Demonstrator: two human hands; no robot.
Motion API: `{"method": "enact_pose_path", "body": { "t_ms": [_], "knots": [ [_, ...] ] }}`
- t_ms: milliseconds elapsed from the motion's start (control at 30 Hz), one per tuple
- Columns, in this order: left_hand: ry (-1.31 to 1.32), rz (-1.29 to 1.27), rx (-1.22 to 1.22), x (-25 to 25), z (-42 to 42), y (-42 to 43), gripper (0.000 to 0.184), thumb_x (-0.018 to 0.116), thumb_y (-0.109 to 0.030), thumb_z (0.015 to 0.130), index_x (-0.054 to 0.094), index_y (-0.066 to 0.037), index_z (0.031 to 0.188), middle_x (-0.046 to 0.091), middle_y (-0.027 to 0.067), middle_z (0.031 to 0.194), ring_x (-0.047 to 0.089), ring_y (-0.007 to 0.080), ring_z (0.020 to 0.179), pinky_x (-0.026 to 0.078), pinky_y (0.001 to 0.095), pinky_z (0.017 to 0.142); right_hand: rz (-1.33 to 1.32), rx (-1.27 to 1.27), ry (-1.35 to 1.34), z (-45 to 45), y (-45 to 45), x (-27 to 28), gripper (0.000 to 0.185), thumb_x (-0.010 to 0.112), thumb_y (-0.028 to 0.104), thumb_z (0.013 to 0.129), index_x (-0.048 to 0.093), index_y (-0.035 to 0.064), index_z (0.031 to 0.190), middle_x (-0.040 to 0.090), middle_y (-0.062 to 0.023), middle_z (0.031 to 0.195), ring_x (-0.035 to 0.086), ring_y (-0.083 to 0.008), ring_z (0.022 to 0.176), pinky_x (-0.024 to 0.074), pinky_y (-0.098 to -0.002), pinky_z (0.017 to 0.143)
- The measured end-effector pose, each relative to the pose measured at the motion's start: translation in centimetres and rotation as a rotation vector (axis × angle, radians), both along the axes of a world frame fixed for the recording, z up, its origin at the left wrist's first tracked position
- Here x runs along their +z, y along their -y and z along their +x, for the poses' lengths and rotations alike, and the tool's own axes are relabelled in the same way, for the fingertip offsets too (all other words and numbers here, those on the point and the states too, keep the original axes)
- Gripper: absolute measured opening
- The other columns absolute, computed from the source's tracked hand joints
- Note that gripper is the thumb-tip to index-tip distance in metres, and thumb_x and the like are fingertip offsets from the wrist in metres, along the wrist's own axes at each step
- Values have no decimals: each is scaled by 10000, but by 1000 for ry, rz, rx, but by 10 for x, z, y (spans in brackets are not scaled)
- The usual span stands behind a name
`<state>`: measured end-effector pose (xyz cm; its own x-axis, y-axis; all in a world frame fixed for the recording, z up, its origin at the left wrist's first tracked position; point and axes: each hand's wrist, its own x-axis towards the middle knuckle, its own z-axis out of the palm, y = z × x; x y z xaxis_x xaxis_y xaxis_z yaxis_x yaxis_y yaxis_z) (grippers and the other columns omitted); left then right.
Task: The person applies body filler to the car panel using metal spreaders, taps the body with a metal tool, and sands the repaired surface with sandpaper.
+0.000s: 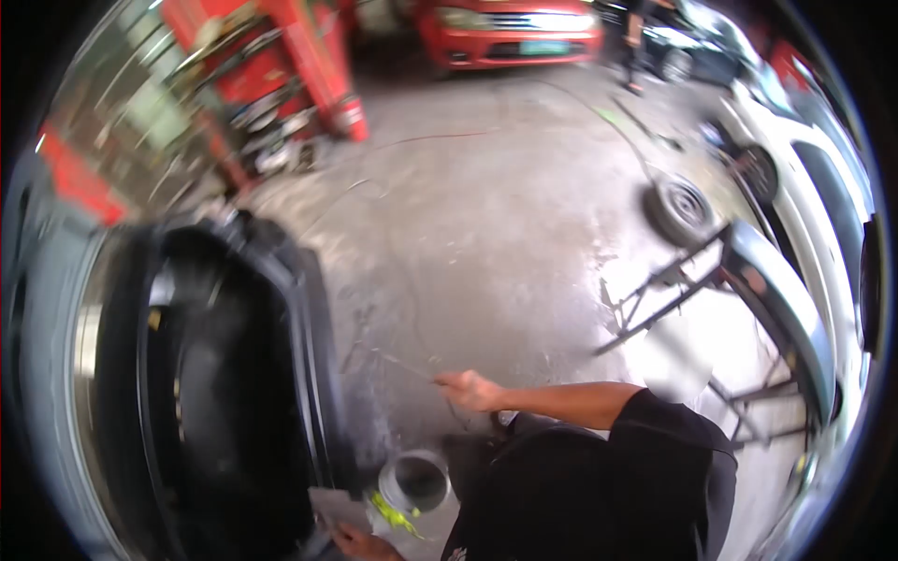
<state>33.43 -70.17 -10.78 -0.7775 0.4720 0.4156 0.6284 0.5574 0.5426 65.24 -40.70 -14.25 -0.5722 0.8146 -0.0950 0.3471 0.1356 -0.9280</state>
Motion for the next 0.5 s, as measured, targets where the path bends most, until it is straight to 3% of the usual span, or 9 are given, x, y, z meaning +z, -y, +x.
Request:
{"method": "enact_pose_path", "body": {
  "t_ms": [33,133,233,300,333,400,500],
  "knots": [
    [144,42,30,4,-31,-16,417,598,-196,1016,604,69,1338,644,272,1299,657,365,1116,495,428,1003,-56,-34,-27,-5,-10,15,459,506,280,1040,508,52,1438,675,-237,1122,645,-343,1023,499,-440,867],
    [-60,206,-92,65,-45,-130,349,535,-108,997,663,112,1236,708,286,1117,638,347,889,492,418,830,-272,-226,-108,-18,-52,34,451,526,265,1024,517,35,1412,663,-244,1136,642,-357,1016,487,-471,867],
    [-147,344,-159,75,-88,-220,353,564,-73,971,642,121,1255,669,328,1203,655,424,1098,500,480,966,-290,-334,-30,-17,-95,-5,451,518,266,1020,536,29,1403,670,-242,1191,641,-379,1086,492,-466,938],
    [-47,372,-146,92,-99,-271,406,575,-147,1031,574,61,1379,608,259,1366,640,345,1166,488,412,1029,-174,-368,45,-6,-120,-65,501,508,291,1040,509,-8,1442,676,-133,1262,660,-243,1023,535,-382,905],
    [-86,374,-136,87,-121,-294,375,545,-94,1046,568,85,1374,627,267,1326,631,330,1182,482,416,1041,-158,-374,-20,-2,-137,-105,508,483,300,1051,493,18,1473,656,-146,1329,658,-242,1060,535,-378,923],
    [-221,353,-162,108,-136,-346,375,543,-103,1050,568,83,1375,624,246,1342,622,300,1182,474,395,1042,-229,-404,171,-15,-185,-89,556,485,383,1072,448,40,1508,618,-97,1404,650,-195,1056,545,-348,893],
    [-186,365,-159,152,-164,-417,383,551,-109,1048,562,99,1370,612,248,1366,619,337,1211,468,392,1032,-320,-515,-441,-61,-245,-21,456,505,349,1084,516,68,1443,559,-6,770,498,-69,584,406,-216,494]
  ]
}}
